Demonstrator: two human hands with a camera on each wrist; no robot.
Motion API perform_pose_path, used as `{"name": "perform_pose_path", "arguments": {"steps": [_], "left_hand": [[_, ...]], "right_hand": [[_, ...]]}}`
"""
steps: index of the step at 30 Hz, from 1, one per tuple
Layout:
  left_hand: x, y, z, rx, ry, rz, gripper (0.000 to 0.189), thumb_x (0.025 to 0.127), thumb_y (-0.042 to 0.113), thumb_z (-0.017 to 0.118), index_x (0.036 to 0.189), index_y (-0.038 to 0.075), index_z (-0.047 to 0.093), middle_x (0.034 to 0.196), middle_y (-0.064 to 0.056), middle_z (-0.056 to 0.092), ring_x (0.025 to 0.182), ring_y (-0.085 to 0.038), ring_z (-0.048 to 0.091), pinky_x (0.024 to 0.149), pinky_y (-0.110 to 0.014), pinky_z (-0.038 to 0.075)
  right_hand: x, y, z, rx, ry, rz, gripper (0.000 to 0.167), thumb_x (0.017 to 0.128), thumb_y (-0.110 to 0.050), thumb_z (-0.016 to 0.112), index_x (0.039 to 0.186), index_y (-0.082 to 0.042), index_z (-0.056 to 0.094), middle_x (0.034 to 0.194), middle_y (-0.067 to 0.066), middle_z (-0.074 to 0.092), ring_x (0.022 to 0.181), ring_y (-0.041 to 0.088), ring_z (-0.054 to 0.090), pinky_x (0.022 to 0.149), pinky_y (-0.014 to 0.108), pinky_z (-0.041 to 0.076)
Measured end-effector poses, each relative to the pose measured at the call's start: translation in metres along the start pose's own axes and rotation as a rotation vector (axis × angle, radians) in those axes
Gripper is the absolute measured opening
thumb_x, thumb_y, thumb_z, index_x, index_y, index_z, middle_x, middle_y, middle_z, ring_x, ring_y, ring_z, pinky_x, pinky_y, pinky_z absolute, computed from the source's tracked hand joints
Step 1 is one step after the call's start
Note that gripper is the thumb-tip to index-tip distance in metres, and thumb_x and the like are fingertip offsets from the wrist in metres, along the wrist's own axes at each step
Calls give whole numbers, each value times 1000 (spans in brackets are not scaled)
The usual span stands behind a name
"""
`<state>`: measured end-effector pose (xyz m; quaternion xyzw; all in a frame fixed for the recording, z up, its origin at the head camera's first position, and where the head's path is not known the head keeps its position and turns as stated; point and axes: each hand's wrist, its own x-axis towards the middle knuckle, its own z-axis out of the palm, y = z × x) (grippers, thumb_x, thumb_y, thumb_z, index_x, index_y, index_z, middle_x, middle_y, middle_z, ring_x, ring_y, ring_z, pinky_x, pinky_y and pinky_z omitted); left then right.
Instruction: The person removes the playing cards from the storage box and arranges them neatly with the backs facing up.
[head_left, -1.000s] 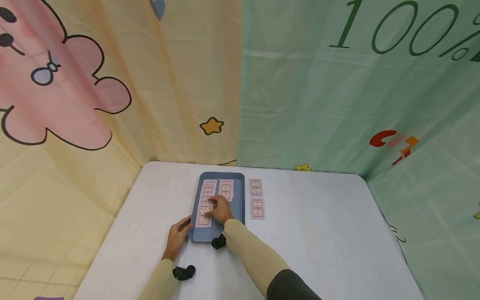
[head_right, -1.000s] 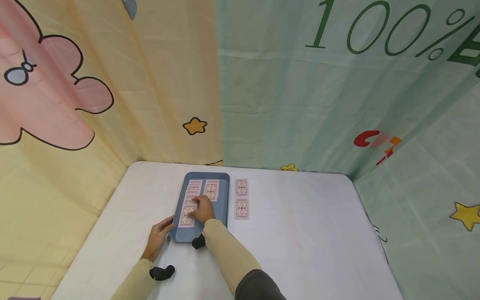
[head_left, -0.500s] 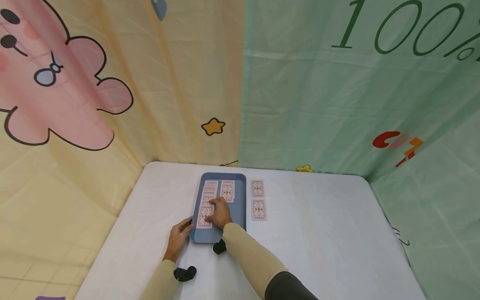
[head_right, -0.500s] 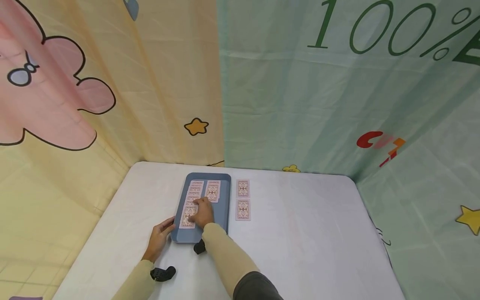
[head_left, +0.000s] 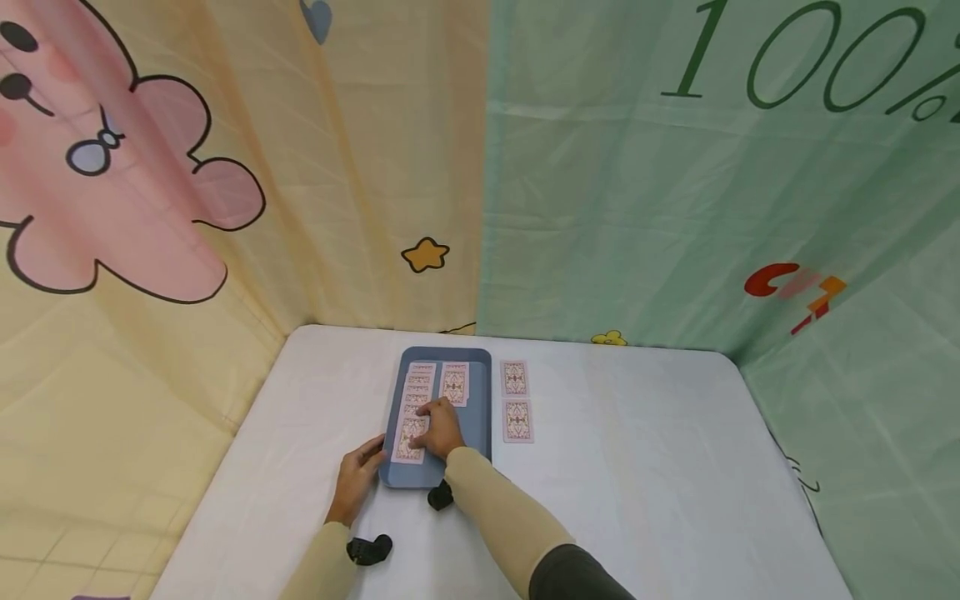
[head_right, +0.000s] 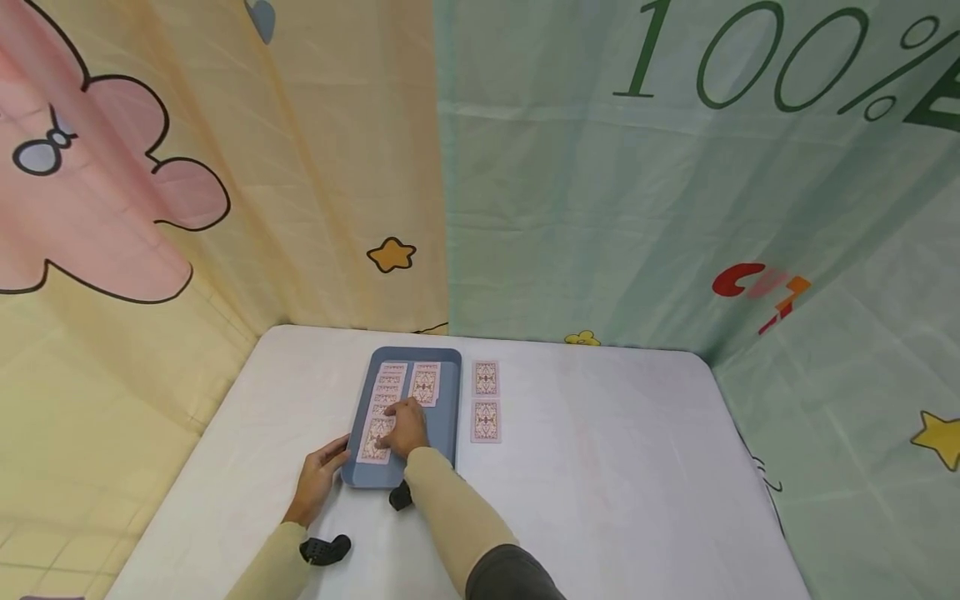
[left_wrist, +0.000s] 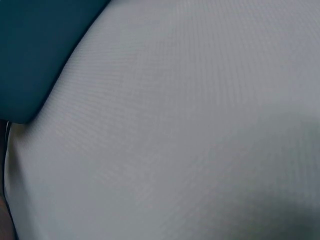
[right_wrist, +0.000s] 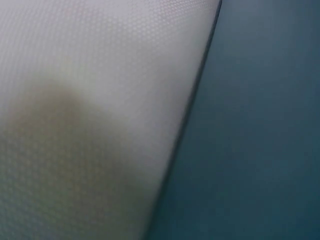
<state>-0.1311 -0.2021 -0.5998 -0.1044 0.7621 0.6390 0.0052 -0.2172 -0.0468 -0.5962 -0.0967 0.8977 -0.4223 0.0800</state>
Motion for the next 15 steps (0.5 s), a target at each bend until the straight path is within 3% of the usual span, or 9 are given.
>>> {"name": "perform_pose_path", "arguments": {"steps": [7, 15], "left_hand": [[1, -3, 0, 0, 1, 13, 41, 97, 4, 54, 134, -12, 48, 134, -30, 51, 126, -38, 48, 87, -9, 38], [2, -5, 1, 8, 13, 14, 40, 96, 4, 54, 133, -11, 50, 133, -29, 52, 124, -37, 49, 87, -10, 39]], "right_hand": [[-2, 0, -2, -1, -5, -32, 49, 63, -10, 90, 104, -9, 63, 103, 2, 55, 97, 19, 51, 94, 34, 43], [-4, -1, -8, 109, -34, -27, 47, 64, -4, 88, 102, -11, 60, 104, 4, 64, 96, 18, 57, 90, 35, 46]]}}
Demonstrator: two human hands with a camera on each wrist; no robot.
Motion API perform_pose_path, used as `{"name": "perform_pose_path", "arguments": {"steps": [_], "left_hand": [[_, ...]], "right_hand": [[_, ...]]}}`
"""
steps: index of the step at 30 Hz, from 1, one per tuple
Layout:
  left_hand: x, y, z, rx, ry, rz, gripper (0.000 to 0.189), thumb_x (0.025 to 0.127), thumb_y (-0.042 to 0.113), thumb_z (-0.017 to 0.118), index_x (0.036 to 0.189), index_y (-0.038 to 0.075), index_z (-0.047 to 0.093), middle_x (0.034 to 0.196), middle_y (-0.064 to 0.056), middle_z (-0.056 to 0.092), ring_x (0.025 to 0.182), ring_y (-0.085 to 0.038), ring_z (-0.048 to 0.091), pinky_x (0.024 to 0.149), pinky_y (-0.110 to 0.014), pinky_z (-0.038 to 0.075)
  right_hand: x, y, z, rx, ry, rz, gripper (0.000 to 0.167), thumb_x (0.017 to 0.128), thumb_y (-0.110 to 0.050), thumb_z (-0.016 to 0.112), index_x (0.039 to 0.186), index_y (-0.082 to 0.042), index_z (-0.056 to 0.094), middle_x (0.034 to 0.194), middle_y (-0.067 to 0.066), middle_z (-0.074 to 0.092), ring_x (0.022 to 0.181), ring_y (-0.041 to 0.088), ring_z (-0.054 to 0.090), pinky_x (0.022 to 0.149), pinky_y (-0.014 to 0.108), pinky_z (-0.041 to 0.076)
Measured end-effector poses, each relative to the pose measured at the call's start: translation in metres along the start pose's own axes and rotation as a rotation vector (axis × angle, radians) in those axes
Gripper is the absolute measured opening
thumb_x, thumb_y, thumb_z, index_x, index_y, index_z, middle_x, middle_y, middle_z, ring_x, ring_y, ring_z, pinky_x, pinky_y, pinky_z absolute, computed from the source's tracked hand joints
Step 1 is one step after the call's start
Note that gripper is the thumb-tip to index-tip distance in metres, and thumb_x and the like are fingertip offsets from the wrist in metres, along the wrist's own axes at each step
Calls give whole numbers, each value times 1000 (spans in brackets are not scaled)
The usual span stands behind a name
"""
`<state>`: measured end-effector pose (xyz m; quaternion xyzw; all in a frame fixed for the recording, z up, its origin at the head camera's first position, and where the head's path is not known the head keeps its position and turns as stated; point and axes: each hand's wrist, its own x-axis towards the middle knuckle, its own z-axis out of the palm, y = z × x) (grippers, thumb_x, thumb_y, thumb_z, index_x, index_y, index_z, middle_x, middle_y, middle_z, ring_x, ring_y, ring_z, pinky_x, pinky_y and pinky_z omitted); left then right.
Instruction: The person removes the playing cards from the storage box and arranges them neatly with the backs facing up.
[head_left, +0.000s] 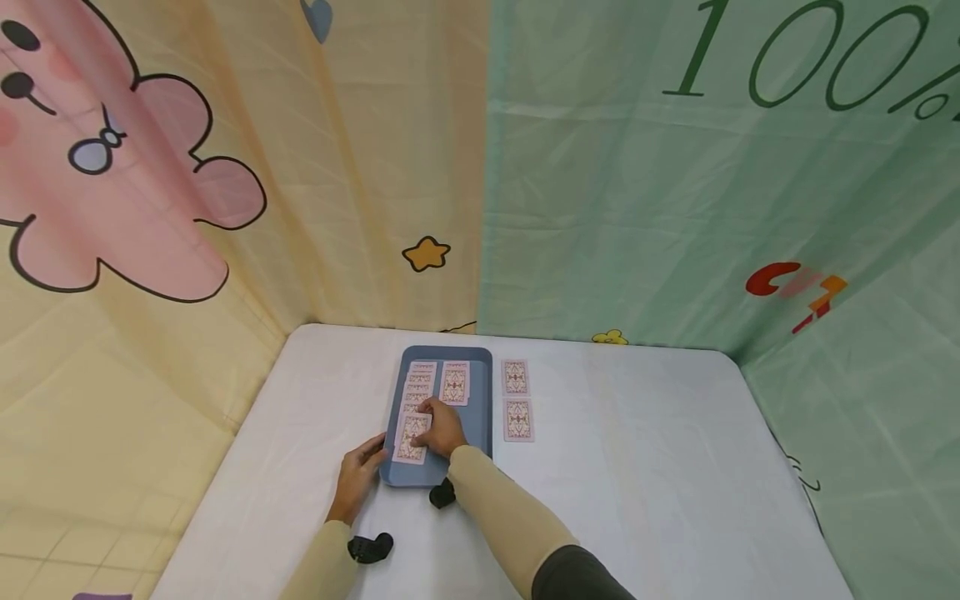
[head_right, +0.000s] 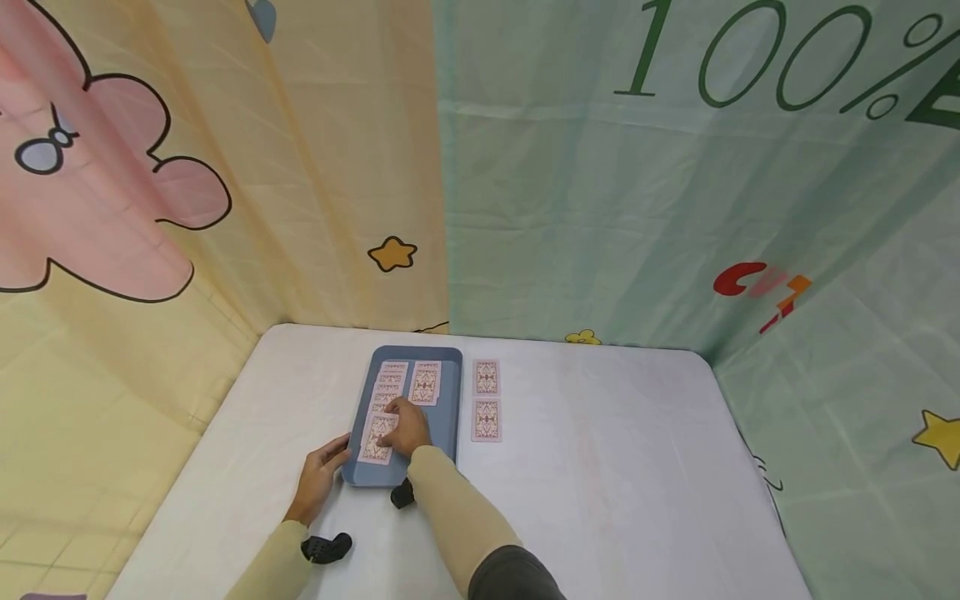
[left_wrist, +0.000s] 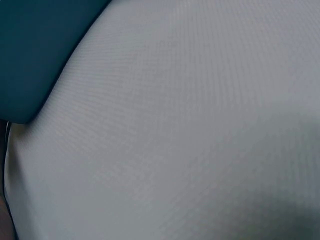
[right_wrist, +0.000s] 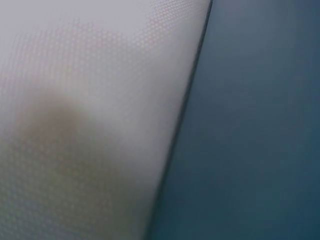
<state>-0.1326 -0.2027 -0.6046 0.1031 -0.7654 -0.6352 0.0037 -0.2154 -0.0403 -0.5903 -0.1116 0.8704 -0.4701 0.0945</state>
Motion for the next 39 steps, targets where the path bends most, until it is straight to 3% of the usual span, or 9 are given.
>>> {"name": "perform_pose_path", "arguments": {"steps": [4, 11, 16, 21, 31, 39], "left_hand": [[0, 0, 0, 11, 8, 4, 40, 96, 4, 54, 133, -12, 50, 133, -29, 52, 124, -38, 49, 88, -12, 40], [1, 0, 0, 13, -1, -10, 41, 96, 5, 54, 134, -10, 50, 135, -27, 51, 126, -35, 47, 87, -9, 38], [2, -1, 1, 22, 5, 24, 40, 96, 3, 54, 132, -12, 50, 132, -30, 52, 125, -39, 48, 89, -12, 40], [1, -1, 0, 29, 10, -1, 39, 96, 3, 53, 133, -11, 51, 133, -28, 53, 126, -36, 48, 88, -10, 38], [0, 2, 0, 0, -18, -27, 41, 97, 3, 52, 136, -9, 48, 138, -27, 49, 130, -34, 44, 88, -7, 36], [0, 0, -1, -4, -27, -21, 41, 98, 3, 51, 136, -10, 47, 138, -28, 48, 130, -35, 43, 85, -5, 35]], "right_hand": [[-4, -2, -4, 38, -11, 0, 43, 69, -5, 86, 105, -11, 63, 106, 6, 65, 93, 17, 57, 84, 34, 47], [-4, 1, -7, 178, 24, -11, 27, 76, 1, 78, 100, -5, 68, 79, 0, 57, 66, 7, 48, 62, 22, 44], [-3, 0, -13, 259, 51, -5, 18, 80, 2, 74, 98, -3, 71, 72, 0, 55, 62, 7, 47, 57, 21, 42], [-2, -1, -23, 265, 52, 2, 16, 82, 1, 73, 98, -3, 72, 66, -1, 52, 58, 8, 45, 56, 22, 40], [-9, -1, -54, 299, 29, 53, 18, 84, -4, 73, 102, -3, 72, 86, 4, 66, 69, 11, 55, 62, 27, 47], [-18, 7, -79, 320, 40, 82, 20, 83, -6, 74, 103, -4, 73, 85, 5, 69, 68, 12, 59, 62, 27, 49]]}}
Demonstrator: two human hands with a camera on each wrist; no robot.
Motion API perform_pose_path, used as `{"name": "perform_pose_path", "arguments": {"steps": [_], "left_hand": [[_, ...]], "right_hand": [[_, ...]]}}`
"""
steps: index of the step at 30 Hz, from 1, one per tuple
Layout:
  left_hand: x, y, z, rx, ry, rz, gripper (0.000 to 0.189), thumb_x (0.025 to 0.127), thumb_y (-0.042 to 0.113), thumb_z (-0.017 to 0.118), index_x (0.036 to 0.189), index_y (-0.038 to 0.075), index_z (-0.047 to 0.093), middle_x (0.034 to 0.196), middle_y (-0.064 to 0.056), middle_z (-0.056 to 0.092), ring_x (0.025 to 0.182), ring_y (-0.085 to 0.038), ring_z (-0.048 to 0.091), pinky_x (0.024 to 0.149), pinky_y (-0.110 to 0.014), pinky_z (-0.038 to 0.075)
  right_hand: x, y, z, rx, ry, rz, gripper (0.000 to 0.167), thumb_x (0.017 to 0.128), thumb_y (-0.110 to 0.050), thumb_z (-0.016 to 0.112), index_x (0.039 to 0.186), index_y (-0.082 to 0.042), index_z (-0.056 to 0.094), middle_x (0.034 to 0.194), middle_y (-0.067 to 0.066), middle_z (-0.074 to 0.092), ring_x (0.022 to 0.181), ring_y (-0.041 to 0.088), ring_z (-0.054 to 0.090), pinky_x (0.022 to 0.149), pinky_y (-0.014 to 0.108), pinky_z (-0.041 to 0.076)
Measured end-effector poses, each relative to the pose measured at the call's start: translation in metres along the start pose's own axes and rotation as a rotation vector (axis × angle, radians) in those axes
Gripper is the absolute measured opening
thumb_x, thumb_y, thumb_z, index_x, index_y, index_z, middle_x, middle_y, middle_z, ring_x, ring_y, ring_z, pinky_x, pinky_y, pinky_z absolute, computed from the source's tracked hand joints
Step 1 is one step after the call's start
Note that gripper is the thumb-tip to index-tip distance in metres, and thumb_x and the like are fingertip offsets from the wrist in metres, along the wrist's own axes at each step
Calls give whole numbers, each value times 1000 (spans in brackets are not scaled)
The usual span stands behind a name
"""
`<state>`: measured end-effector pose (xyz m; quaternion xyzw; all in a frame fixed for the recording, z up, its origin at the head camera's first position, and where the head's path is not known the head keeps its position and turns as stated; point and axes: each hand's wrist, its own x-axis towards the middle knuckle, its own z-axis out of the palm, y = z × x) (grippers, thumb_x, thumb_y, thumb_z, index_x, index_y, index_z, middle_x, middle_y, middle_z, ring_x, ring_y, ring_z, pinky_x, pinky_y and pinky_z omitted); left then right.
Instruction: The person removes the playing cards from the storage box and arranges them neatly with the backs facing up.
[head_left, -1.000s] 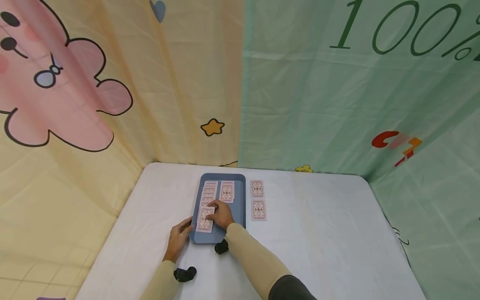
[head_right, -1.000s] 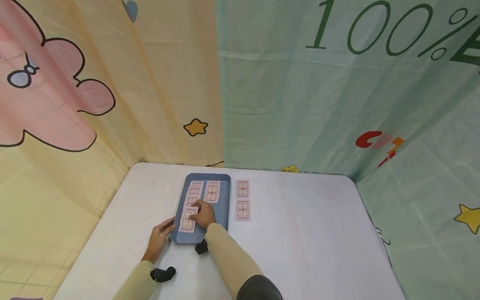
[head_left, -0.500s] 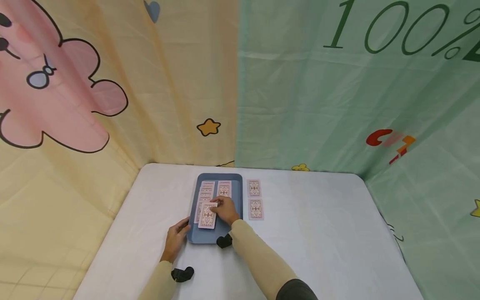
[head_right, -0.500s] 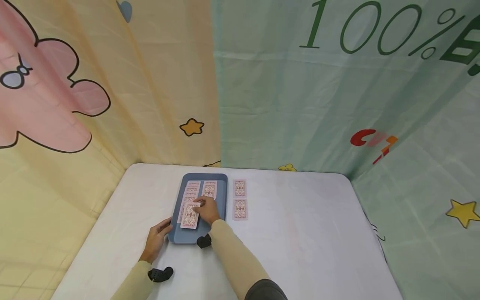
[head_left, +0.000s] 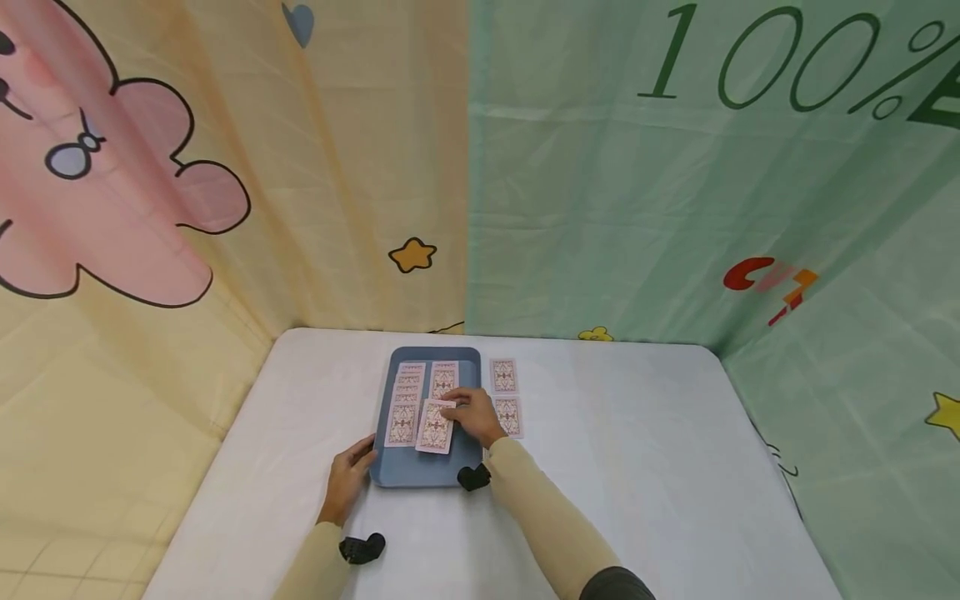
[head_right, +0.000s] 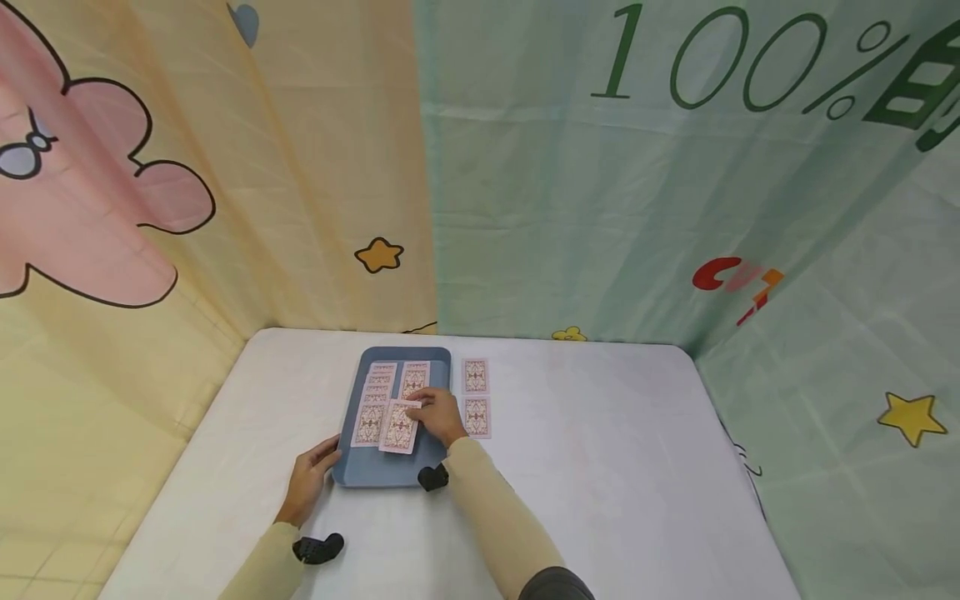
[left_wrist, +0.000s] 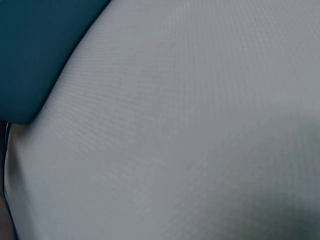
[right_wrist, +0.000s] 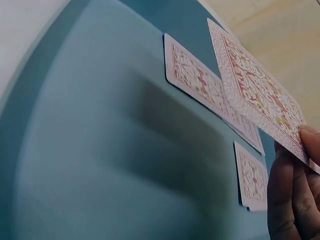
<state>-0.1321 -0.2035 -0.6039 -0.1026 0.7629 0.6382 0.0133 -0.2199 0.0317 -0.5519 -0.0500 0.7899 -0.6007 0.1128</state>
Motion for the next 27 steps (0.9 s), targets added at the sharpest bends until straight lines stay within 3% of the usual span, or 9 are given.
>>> {"name": "perform_pose_path", "arguments": {"steps": [9, 16, 23, 27], "left_hand": [[-1, 1, -2, 19, 1, 11, 41, 98, 5, 52, 135, -9, 48, 137, -28, 49, 129, -36, 44, 87, -6, 36], [-2, 2, 0, 14, 9, 13, 41, 98, 5, 53, 136, -9, 49, 138, -27, 49, 130, -35, 43, 88, -7, 36], [-3, 3, 0, 13, -7, -8, 41, 99, 7, 51, 137, -8, 47, 140, -26, 47, 132, -33, 42, 90, -7, 35], [-4, 4, -1, 20, -2, -5, 41, 99, 7, 51, 137, -8, 47, 140, -26, 47, 133, -34, 41, 101, -21, 37]], "right_hand": [[-8, 12, -21, 33, 22, -55, 22, 82, -6, 74, 103, 0, 71, 86, 9, 70, 70, 10, 58, 64, 27, 50], [-16, 18, -38, 47, 54, -30, 24, 84, -8, 74, 107, -2, 72, 97, 10, 70, 77, 11, 59, 68, 25, 50], [-30, 27, -56, 88, 110, 1, 26, 82, -8, 75, 106, 0, 71, 81, 3, 64, 71, 10, 55, 63, 23, 48], [-36, 31, -66, 146, 123, 13, 30, 81, -8, 76, 108, 4, 69, 72, 1, 58, 68, 10, 58, 64, 27, 52]]}}
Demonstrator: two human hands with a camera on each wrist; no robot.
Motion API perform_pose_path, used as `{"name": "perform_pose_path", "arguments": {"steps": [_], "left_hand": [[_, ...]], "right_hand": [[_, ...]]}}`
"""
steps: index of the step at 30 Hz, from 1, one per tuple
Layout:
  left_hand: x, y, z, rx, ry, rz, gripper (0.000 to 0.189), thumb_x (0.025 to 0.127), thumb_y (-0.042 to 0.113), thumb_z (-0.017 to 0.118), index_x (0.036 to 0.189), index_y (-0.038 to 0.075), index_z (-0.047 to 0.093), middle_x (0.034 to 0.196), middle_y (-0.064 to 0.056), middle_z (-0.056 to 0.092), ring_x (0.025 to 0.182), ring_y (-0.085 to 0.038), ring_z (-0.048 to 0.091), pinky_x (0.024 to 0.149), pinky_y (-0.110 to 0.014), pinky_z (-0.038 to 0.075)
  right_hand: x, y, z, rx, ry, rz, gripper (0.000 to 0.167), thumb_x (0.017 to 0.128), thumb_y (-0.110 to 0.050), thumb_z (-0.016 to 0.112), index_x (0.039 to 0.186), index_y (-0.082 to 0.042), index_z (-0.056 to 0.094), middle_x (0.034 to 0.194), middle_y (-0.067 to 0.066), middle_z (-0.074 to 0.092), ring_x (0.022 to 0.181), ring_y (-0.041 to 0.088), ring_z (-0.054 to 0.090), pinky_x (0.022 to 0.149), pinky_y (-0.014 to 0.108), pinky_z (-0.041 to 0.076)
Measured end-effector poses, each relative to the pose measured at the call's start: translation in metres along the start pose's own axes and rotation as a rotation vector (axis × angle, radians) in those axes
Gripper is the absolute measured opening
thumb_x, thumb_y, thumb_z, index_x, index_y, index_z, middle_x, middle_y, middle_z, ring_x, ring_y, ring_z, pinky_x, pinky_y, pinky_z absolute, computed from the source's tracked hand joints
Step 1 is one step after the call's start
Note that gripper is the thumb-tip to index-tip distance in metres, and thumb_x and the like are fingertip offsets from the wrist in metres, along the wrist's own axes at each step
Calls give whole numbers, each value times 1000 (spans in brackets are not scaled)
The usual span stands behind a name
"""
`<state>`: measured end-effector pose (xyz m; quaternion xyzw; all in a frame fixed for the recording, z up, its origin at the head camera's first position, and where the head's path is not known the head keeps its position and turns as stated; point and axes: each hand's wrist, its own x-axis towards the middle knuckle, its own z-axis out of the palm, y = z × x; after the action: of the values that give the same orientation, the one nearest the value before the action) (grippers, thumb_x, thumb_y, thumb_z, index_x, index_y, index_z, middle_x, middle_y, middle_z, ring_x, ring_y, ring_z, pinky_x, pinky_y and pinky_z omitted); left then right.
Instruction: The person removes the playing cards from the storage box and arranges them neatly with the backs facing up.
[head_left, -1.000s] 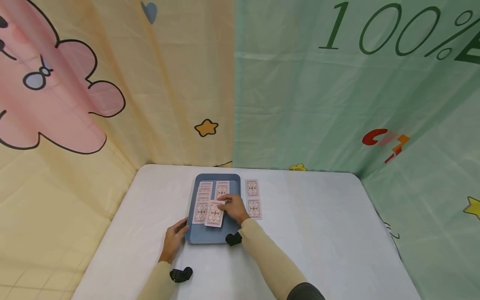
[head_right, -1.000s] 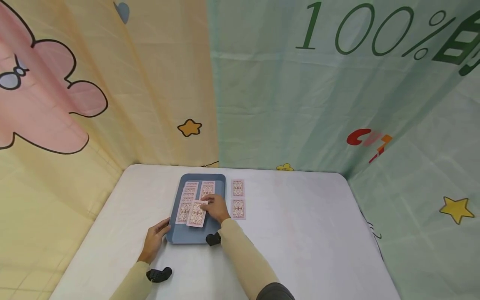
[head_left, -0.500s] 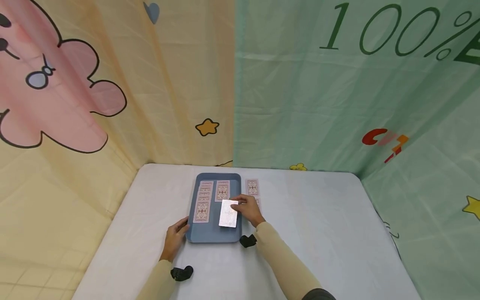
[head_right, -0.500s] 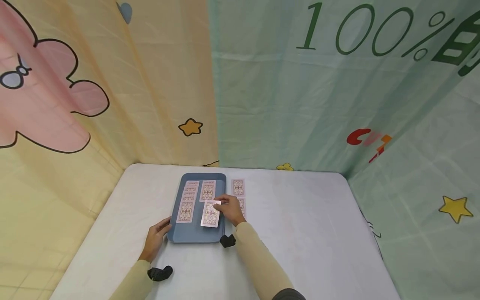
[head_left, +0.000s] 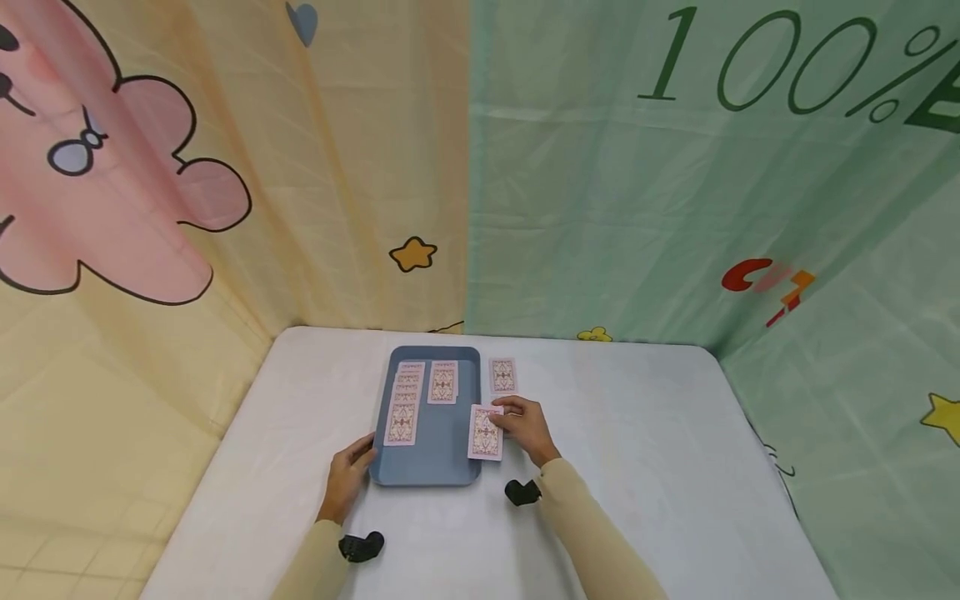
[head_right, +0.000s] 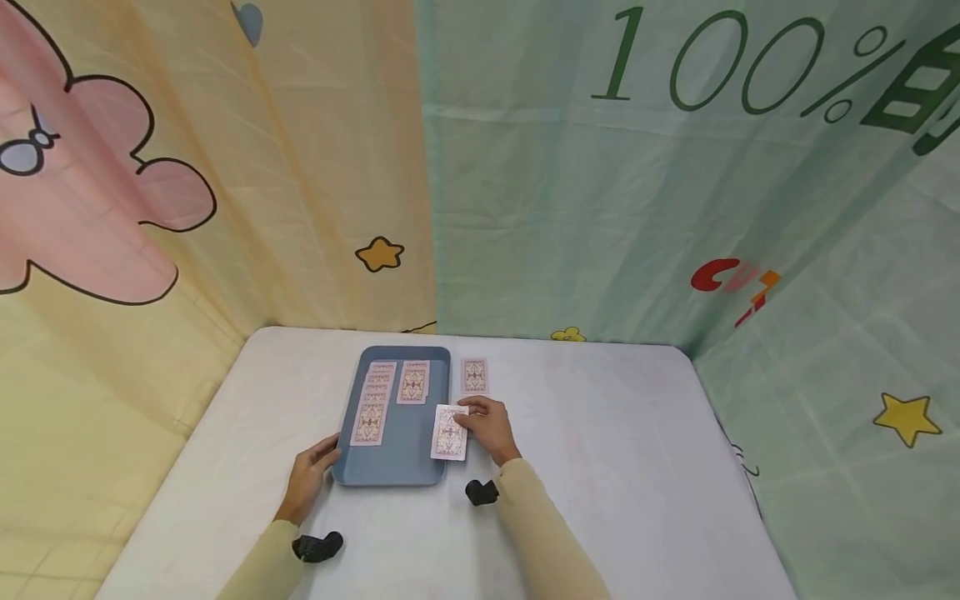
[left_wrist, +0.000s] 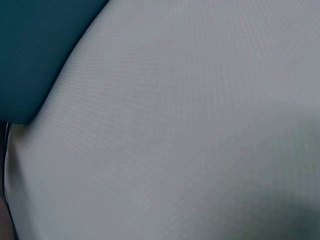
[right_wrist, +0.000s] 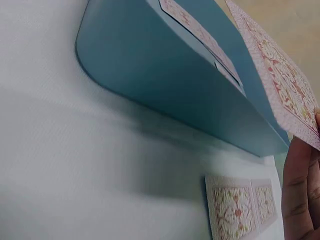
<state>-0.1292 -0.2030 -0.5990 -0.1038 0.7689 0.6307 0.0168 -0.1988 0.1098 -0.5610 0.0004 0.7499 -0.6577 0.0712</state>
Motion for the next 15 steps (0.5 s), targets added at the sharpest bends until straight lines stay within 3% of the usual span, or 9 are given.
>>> {"name": "perform_pose_path", "arguments": {"steps": [4, 11, 15], "left_hand": [[0, 1, -1, 11, -2, -8, 41, 99, 7, 50, 138, -8, 46, 140, -26, 47, 133, -34, 41, 107, -36, 35], [1, -3, 1, 6, 1, -1, 41, 99, 6, 51, 137, -8, 47, 139, -26, 47, 132, -34, 42, 99, -18, 37], [3, -4, 1, 5, 10, 1, 40, 98, 4, 51, 136, -9, 48, 139, -27, 48, 131, -35, 43, 106, -35, 37]], "right_hand": [[-4, 6, -11, 13, 16, 32, 29, 81, -7, 76, 107, 3, 69, 72, 0, 60, 68, 9, 58, 65, 27, 52], [-10, 17, -28, -17, 86, 60, 26, 79, -5, 78, 103, 3, 70, 72, 1, 57, 67, 11, 55, 64, 24, 51], [-13, 20, -33, -13, 108, 80, 26, 79, -3, 77, 102, 4, 70, 70, 2, 58, 64, 11, 54, 62, 27, 51]]}}
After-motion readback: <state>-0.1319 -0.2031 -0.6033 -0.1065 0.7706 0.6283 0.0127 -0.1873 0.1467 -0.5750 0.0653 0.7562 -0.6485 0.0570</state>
